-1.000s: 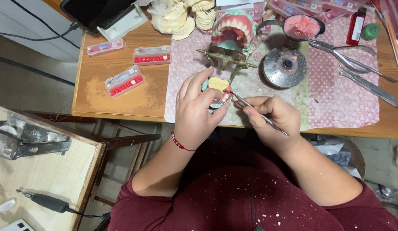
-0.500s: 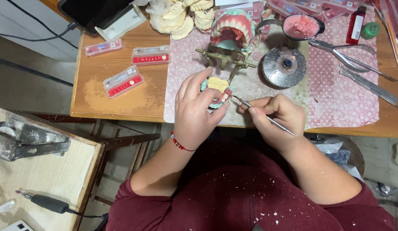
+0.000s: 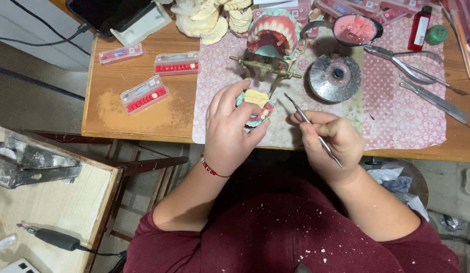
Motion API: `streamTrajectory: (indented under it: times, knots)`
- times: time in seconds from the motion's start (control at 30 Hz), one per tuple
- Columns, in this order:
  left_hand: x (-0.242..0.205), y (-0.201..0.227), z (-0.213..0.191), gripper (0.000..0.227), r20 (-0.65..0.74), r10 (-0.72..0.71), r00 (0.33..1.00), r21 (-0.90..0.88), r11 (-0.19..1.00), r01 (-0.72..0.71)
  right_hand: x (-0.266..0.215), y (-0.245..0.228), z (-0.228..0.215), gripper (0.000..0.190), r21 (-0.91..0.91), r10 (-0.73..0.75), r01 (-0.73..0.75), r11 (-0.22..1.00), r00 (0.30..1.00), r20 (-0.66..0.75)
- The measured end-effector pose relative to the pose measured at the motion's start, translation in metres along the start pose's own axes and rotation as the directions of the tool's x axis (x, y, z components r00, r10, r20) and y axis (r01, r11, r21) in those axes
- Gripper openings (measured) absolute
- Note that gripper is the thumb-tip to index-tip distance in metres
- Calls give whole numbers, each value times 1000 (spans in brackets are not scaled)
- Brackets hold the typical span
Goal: The person uses a rotary tool to grind a small white object held in their hands. They then pick up a dental mold mounted on an articulator and use a metal tool to scrape and shape the pink and blue material on the mold.
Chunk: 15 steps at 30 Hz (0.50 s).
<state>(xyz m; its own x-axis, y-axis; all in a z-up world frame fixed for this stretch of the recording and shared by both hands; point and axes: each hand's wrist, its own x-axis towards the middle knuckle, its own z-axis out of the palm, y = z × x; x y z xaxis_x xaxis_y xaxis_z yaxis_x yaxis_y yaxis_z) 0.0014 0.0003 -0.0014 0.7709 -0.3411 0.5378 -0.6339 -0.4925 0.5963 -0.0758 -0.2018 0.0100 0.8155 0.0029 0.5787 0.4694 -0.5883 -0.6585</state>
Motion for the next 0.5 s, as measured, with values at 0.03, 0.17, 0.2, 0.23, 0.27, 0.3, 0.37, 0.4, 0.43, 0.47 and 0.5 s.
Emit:
streamTrajectory:
  times: [0.03, 0.17, 0.2, 0.23, 0.27, 0.3, 0.37, 0.4, 0.43, 0.47, 0.5]
  knots:
    - [0, 0, 0, 24, 1, -2, 1000, -1, 1000, 2, 0, 0, 1, 25, 13, -39, 40, 999, 995, -95]
    - [3, 3, -3, 25, -1, -1, 1000, -5, 1000, 1, -4, 4, 7, 24, 106, -30, 46, 993, 988, -152]
    - [3, 5, -4, 25, 0, -9, 1000, -13, 1000, 9, -4, 2, 7, 24, 194, 3, 29, 981, 987, -163]
    - [3, 7, -4, 25, 2, -17, 1000, -21, 1000, 17, -5, 0, 7, 23, 280, 37, 12, 960, 985, -170]
    - [1, 5, -3, 25, 1, -16, 1000, -21, 1000, 16, -6, 2, 7, 23, 280, 36, 13, 960, 985, -171]
    - [0, 3, -1, 26, 6, -25, 1000, -28, 999, 25, -8, 3, 7, 24, 223, 27, 5, 975, 990, -141]
    - [-1, 2, 0, 27, 13, -30, 999, -36, 999, 30, -10, 6, 8, 25, 164, 20, -1, 986, 993, -115]
    - [-1, 2, 0, 27, 17, -38, 999, -41, 998, 39, -11, 8, 9, 24, 153, 25, -9, 988, 994, -108]
    - [-1, 3, 0, 27, 21, -46, 999, -46, 998, 47, -12, 10, 9, 24, 143, 31, -16, 990, 995, -100]
    - [-2, 1, 0, 27, 21, -47, 999, -47, 998, 48, -12, 10, 10, 24, 142, 31, -17, 990, 995, -99]
    - [-2, 0, 1, 27, 21, -42, 999, -40, 998, 43, -12, 11, 10, 23, 145, 22, -5, 989, 994, -111]
